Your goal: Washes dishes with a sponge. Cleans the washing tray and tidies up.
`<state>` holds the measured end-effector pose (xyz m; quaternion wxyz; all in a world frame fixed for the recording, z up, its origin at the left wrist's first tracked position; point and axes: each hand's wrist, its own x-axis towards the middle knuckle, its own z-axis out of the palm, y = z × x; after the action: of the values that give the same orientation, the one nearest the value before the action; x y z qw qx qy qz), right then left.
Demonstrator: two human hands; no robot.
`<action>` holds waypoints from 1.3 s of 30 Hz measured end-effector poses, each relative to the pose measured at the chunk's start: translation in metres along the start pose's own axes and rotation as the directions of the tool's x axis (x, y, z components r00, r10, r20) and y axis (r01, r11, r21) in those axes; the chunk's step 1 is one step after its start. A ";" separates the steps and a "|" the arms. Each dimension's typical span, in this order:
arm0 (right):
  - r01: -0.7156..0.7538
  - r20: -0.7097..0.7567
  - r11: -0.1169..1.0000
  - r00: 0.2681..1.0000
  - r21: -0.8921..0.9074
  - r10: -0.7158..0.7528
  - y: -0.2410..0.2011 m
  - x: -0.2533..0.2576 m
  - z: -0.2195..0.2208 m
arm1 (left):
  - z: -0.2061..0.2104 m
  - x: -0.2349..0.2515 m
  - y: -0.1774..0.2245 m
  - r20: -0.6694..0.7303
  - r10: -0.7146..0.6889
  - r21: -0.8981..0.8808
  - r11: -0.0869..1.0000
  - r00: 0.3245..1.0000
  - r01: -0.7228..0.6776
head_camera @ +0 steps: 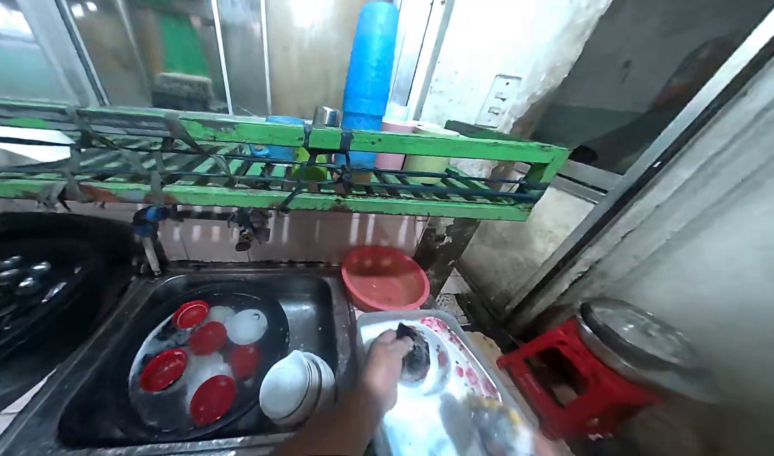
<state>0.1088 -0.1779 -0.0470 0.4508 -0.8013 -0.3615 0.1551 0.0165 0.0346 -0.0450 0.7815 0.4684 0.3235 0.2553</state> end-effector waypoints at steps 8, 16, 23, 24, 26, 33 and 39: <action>-0.206 0.013 0.903 0.976 0.377 0.217 -0.051 0.058 0.026 | 0.026 -0.090 -0.005 0.304 0.126 0.245 0.947 0.944 -0.205; 0.134 -0.063 0.978 0.990 0.163 -0.125 -0.070 0.024 0.052 | -0.006 -0.071 0.005 0.260 0.128 0.302 0.931 0.957 -0.207; 0.125 -0.281 0.892 0.960 0.435 0.002 -0.058 0.037 0.064 | 0.009 -0.057 0.001 0.035 0.156 -0.244 0.959 0.987 -0.143; 0.158 -0.320 0.873 0.947 0.461 -0.002 -0.058 0.033 0.071 | 0.011 -0.055 0.004 -0.004 0.119 -0.303 0.946 0.993 -0.114; 0.110 -0.298 0.807 0.951 0.580 0.084 -0.051 0.034 0.072 | 0.009 -0.054 0.005 -0.005 0.075 -0.317 0.946 0.997 -0.073; 0.346 -0.169 0.909 0.906 -0.234 -0.388 -0.068 0.046 0.071 | 0.020 -0.056 0.005 -0.109 -0.033 -0.276 0.961 0.994 0.001; 0.318 -0.316 0.816 0.932 0.484 -0.176 -0.056 0.031 0.098 | 0.014 -0.043 0.035 -0.260 -0.136 -0.549 0.835 0.956 -0.030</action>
<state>0.0493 -0.0777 -0.0515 0.7123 -0.6056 -0.3450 0.0828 -0.0047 0.0114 0.0026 0.8338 0.1740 0.3602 0.3805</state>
